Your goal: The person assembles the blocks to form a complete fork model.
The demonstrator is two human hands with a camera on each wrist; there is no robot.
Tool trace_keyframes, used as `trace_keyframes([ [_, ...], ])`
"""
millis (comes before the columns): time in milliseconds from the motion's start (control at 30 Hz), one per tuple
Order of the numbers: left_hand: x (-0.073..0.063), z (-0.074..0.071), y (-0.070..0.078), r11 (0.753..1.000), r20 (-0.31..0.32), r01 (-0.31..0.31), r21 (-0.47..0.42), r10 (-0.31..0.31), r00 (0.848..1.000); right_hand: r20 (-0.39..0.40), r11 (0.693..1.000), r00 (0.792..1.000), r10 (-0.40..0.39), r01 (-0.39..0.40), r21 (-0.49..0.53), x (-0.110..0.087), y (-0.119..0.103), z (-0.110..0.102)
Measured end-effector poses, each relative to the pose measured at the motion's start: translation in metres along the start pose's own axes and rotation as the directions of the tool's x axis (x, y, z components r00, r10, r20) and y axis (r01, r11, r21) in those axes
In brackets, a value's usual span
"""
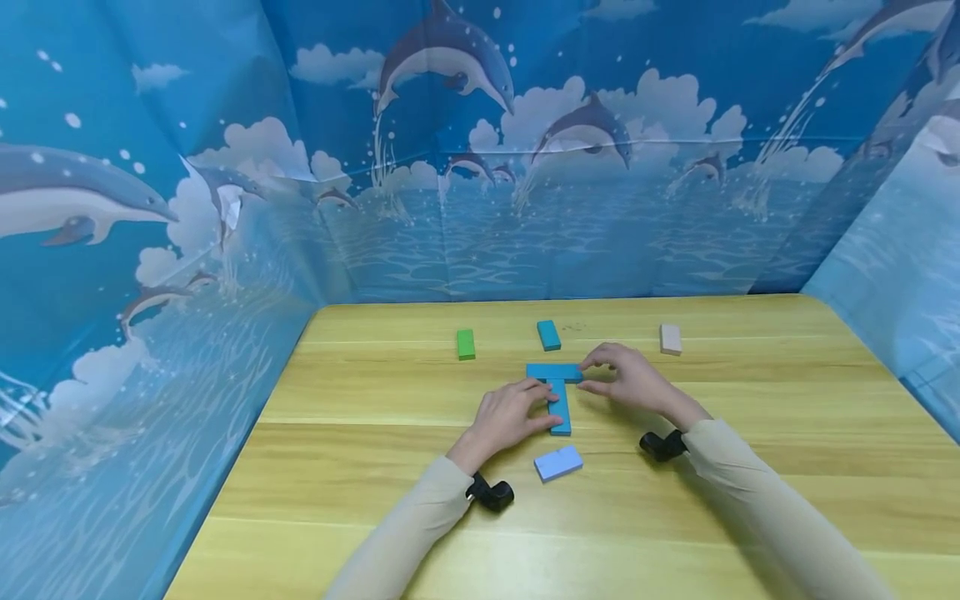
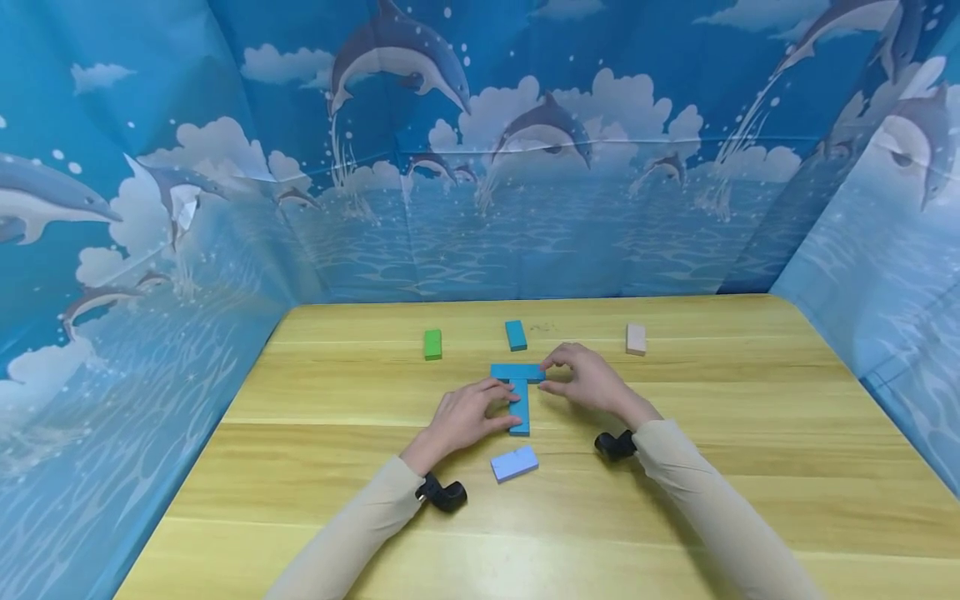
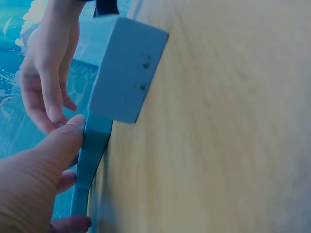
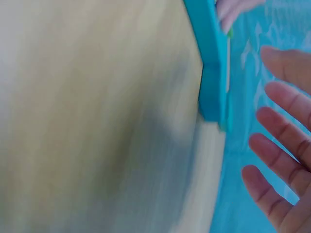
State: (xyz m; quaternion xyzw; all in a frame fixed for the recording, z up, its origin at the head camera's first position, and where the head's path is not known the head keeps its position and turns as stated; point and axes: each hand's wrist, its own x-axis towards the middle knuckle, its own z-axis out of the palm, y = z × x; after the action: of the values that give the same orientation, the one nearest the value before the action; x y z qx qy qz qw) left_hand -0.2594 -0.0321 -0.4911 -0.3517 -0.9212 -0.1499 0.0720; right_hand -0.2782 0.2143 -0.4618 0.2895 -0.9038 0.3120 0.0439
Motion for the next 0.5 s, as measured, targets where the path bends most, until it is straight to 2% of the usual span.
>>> trace_keyframes([
  [100,-0.001,0.002,0.000,1.000,-0.006,0.007,-0.020,-0.007,1.000,0.047,0.998,0.997,-0.054,0.053,0.017,-0.010,-0.014,0.001],
  [233,0.000,0.003,0.000,0.999,-0.015,0.006,-0.032,-0.007,1.000,0.146,0.992,0.982,-0.118,0.112,0.054,-0.022,-0.030,0.005],
  [500,0.000,0.003,0.000,0.999,-0.013,0.014,-0.045,-0.015,1.000,0.266,0.988,0.952,-0.153,0.152,0.025,-0.038,-0.050,0.018],
])
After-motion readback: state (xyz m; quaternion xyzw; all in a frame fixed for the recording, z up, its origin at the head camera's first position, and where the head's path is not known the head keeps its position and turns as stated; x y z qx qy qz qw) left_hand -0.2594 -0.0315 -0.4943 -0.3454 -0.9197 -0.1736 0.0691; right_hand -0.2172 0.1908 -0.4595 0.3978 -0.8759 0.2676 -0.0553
